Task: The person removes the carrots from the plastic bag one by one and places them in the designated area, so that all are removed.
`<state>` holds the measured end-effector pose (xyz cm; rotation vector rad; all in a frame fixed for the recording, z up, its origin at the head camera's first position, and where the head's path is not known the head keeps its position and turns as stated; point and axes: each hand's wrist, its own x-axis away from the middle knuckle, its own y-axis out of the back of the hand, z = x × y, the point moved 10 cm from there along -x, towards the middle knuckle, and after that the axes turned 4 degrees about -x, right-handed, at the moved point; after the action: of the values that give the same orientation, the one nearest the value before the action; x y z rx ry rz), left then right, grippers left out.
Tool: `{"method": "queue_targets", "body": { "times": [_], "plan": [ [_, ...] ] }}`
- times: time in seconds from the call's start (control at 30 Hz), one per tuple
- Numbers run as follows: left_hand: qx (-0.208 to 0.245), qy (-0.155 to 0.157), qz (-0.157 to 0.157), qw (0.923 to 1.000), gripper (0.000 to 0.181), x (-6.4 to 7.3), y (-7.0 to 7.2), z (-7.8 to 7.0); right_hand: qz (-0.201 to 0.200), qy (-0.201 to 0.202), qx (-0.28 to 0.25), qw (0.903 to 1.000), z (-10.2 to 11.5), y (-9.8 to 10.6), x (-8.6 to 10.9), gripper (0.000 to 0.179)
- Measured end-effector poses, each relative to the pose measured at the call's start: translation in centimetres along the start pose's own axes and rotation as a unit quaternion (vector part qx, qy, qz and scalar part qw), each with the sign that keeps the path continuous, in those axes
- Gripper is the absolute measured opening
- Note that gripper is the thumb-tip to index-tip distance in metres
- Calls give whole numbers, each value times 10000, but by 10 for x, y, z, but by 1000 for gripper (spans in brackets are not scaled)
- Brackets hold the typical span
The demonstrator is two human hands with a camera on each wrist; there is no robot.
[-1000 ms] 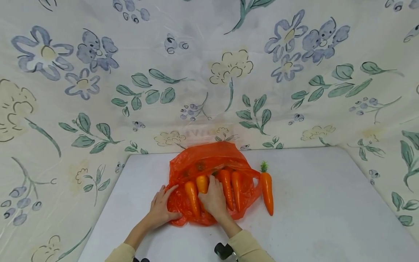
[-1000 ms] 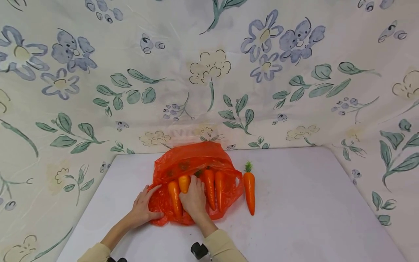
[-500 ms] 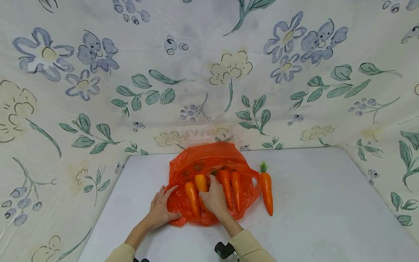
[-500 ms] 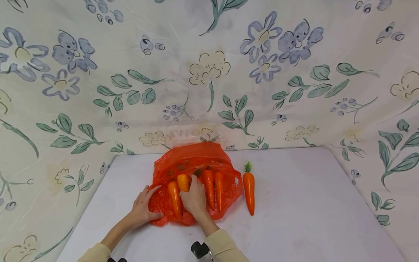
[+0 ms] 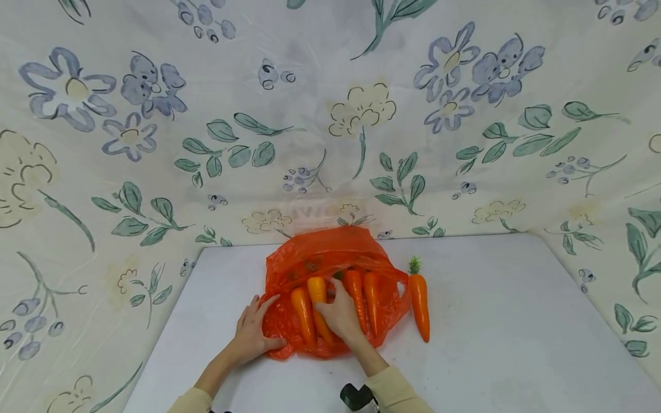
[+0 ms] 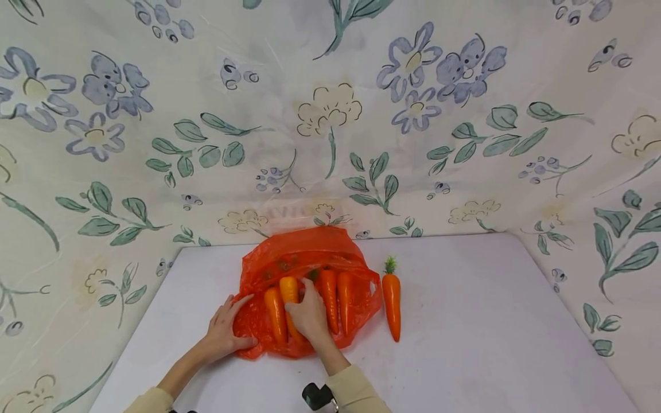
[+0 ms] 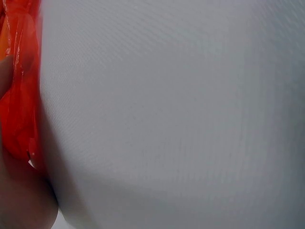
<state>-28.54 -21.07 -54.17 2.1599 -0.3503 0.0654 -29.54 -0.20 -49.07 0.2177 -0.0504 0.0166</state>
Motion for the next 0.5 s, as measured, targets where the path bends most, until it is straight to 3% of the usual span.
{"method": "queue_targets", "body": {
  "times": [0.5],
  "plan": [
    [-26,-94,-74,9999,101,-1,-2,2,195,-272,-283,9990,-8,1,3,60]
  ]
}}
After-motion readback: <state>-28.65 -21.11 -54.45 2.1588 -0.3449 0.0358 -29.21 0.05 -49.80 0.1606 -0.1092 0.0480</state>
